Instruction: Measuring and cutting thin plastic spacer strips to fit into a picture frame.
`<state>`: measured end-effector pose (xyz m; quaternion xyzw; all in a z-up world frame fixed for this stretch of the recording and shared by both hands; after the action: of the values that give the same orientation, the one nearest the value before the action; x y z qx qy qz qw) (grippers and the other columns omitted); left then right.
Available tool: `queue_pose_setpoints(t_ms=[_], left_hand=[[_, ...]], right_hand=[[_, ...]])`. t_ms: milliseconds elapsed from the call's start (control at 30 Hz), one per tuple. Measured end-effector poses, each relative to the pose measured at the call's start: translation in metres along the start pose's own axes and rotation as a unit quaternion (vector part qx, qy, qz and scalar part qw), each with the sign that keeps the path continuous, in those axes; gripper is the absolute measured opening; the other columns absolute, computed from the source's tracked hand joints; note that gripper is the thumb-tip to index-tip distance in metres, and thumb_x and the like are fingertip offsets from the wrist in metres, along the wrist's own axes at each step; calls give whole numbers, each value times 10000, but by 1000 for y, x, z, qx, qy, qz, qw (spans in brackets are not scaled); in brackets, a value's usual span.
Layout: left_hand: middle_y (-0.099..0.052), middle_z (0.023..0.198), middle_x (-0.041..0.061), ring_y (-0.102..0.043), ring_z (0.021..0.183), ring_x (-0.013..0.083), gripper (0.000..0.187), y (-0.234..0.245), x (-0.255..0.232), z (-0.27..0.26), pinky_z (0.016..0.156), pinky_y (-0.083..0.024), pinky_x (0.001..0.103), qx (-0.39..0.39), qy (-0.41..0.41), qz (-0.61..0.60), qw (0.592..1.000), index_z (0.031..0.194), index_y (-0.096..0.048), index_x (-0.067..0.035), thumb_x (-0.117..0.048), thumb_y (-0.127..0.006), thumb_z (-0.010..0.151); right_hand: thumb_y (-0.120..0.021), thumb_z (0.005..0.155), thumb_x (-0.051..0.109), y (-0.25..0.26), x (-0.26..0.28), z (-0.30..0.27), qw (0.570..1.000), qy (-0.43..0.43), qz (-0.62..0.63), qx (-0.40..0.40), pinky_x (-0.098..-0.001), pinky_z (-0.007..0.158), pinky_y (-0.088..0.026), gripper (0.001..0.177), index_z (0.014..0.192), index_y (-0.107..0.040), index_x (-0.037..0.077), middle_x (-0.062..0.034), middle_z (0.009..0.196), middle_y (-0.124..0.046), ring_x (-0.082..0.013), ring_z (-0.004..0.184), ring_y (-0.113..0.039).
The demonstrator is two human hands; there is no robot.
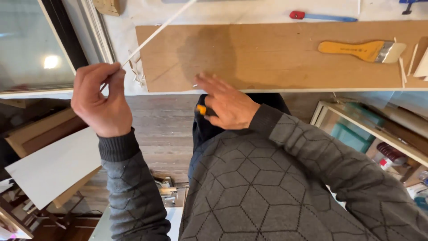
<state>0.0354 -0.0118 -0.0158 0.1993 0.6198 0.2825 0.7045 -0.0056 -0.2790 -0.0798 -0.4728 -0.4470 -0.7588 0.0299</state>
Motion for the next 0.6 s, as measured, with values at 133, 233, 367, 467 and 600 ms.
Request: queue_pose_setpoints(t_ms=[133, 233, 367, 467, 600], left_hand=[[-698, 1082, 110, -688, 936, 186, 170, -3, 11, 12, 800, -559, 262, 44, -4, -22, 999, 1096, -728, 12, 153, -765, 1007], [-717, 1101, 89, -703, 956, 201, 210, -20, 20, 15, 833, -583, 315, 105, -53, -9, 993, 1104, -745, -27, 121, -764, 957], [-685, 1082, 100, -679, 997, 278, 173, -69, 13, -3, 838, -563, 369, 166, -107, -50, 979, 1064, -736, -38, 56, -799, 934], [-680, 1050, 86, -642, 1000, 292, 164, -105, 16, -10, 863, -535, 399, 193, -174, -52, 964, 1019, -740, -59, 8, -770, 874], [-685, 1033, 43, -611, 996, 261, 202, -144, 30, -20, 876, -497, 399, 215, -267, 7, 940, 1020, -754, -87, 1, -718, 842]], right_hand=[[-649, 948, 309, -4, 23, -4, 922, -169, 263, 229, -463, 902, -525, 345, 1148, -653, 28, -185, 1103, -703, -369, 1047, -648], [-668, 952, 324, 13, 29, -4, 930, -214, 201, 221, -457, 798, -532, 294, 1028, -653, 40, -166, 946, -713, -352, 927, -683], [-656, 951, 313, 22, 34, -51, 917, -304, 230, 121, -384, 718, -575, 261, 1047, -668, 70, -124, 889, -729, -296, 787, -732], [-670, 958, 277, 18, 29, -83, 925, -335, 177, 33, -394, 689, -570, 250, 1100, -674, 70, -143, 880, -735, -313, 767, -730], [-628, 1009, 259, 8, 33, -106, 871, -474, 114, -70, -443, 690, -559, 313, 1201, -562, 22, -161, 838, -723, -366, 811, -732]])
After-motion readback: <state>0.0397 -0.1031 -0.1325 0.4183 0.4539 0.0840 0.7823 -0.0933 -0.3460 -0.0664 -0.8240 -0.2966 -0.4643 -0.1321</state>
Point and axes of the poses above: each hand's wrist, its own z-axis towards the middle knuckle, its own y-axis out of the back of the hand, x = y × z, the point moved 1 cm from there along z, towards the middle knuckle
